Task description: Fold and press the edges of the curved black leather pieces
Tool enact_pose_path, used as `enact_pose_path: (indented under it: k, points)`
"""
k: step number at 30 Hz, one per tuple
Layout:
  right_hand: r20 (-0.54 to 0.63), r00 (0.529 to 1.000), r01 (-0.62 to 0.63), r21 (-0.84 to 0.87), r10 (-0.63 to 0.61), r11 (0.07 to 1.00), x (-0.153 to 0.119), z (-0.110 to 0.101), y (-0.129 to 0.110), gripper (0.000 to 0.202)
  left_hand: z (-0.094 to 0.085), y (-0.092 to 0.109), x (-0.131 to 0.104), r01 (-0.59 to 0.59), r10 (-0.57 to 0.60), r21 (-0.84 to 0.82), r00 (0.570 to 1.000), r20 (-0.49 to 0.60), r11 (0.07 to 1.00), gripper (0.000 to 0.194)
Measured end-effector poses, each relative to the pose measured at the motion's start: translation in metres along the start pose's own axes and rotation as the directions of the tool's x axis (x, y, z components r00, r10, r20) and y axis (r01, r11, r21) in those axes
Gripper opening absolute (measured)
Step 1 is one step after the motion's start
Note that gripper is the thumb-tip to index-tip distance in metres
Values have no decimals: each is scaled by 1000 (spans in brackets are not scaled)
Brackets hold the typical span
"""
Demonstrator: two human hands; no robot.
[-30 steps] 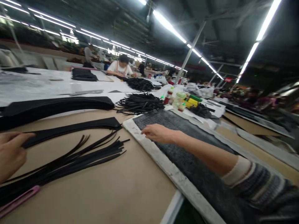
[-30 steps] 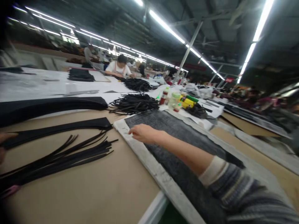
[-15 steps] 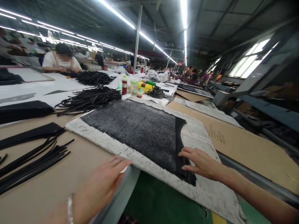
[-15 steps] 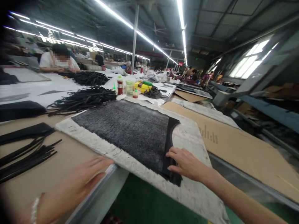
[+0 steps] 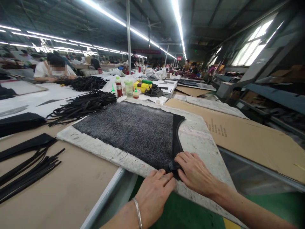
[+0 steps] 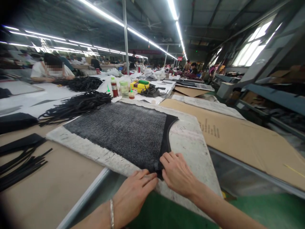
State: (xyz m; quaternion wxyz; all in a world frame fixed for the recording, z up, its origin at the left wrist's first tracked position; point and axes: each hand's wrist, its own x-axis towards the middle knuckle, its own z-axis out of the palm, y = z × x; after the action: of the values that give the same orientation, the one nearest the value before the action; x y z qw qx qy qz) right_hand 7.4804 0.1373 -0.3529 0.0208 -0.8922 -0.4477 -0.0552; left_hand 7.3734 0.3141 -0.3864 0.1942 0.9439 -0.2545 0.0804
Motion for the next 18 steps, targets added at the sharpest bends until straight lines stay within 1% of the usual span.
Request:
enact_pose_path:
  k: [4,6,8,10,12,14,15,18]
  points:
    - [-33,999,-25,10,25,1000,0,5,1,18,5,7,10,35,-34,99,999,-8,994,33]
    - [-41,999,-24,46,26,999,1,5,2,19,7,9,14,86,-83,102,996,-26,991,35]
    - [-48,998,-37,69,41,997,3,3,5,20,10,10,16,129,-127,87,992,-22,988,36]
    - [-66,994,-85,66,89,994,9,-2,15,21,14,10,16,161,-160,74,987,-11,984,35]
    - [-89,983,-160,31,162,987,18,-12,34,19,18,10,16,178,-178,53,984,-6,983,35]
    - [-124,959,-260,-31,254,965,32,-30,65,15,21,11,17,196,-196,21,981,-8,980,38]
    - [-156,935,-331,-61,318,942,40,-42,84,14,22,11,18,207,-207,4,978,-4,978,40]
    - [-249,864,-471,-97,437,877,63,-87,142,23,23,11,23,245,-244,-51,969,28,968,44]
